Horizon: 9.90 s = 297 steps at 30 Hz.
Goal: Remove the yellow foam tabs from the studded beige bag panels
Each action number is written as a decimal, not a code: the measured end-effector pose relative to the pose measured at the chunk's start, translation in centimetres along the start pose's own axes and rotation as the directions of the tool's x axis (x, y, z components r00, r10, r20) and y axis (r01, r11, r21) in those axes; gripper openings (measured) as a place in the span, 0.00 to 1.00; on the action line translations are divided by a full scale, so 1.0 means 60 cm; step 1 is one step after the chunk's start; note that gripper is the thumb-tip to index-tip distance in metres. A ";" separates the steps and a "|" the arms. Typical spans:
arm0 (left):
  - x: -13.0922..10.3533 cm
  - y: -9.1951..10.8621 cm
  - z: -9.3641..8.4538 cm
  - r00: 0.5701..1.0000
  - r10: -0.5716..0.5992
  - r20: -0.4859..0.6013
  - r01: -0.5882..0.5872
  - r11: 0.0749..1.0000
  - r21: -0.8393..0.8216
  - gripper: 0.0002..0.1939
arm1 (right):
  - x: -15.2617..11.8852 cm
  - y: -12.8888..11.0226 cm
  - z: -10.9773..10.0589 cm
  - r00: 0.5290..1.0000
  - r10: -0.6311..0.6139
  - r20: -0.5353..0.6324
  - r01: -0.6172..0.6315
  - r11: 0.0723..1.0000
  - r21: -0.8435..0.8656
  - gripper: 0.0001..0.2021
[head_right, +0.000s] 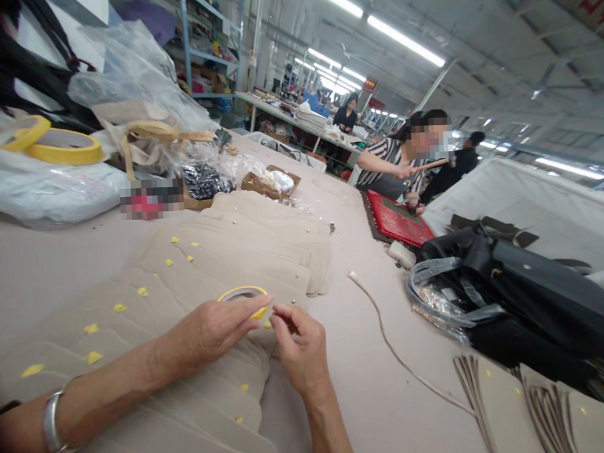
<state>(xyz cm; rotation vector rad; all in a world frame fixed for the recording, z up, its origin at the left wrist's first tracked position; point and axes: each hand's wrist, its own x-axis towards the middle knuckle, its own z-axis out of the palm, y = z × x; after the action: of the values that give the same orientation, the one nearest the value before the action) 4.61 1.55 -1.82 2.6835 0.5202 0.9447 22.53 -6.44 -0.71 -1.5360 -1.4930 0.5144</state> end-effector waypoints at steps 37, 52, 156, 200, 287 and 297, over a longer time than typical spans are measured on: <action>0.034 -0.020 0.022 0.954 -0.191 0.233 0.092 0.921 0.379 0.07 | -0.034 0.040 -0.014 0.837 0.533 0.121 -0.540 0.841 0.031 0.14; 0.034 -0.029 0.023 0.950 -0.183 0.255 0.091 0.938 0.335 0.06 | -0.052 0.047 -0.022 0.883 0.466 0.056 -0.459 0.882 -0.109 0.12; 0.036 -0.032 0.012 0.933 -0.177 0.312 0.059 0.934 0.353 0.08 | 0.035 0.085 0.000 0.997 0.071 -0.036 -0.079 0.920 -0.385 0.08; 0.023 -0.001 0.012 0.943 -0.116 0.312 0.022 0.956 0.291 0.06 | 0.000 0.054 -0.010 0.843 0.526 0.113 -0.538 0.819 0.199 0.16; 0.039 0.000 0.023 0.902 -0.211 0.378 0.078 0.938 0.338 0.04 | 0.026 0.078 -0.009 0.865 0.502 0.006 -0.495 0.851 0.176 0.17; 0.039 0.002 0.023 0.880 -0.248 0.406 0.107 0.935 0.339 0.05 | 0.038 0.068 0.006 0.964 0.260 -0.051 -0.264 0.927 -0.267 0.11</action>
<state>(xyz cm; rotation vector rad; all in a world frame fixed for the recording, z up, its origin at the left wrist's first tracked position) 7.24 2.22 -1.53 2.9214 0.8487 0.1891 24.95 -3.61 -3.57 -1.9689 -1.3971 0.4632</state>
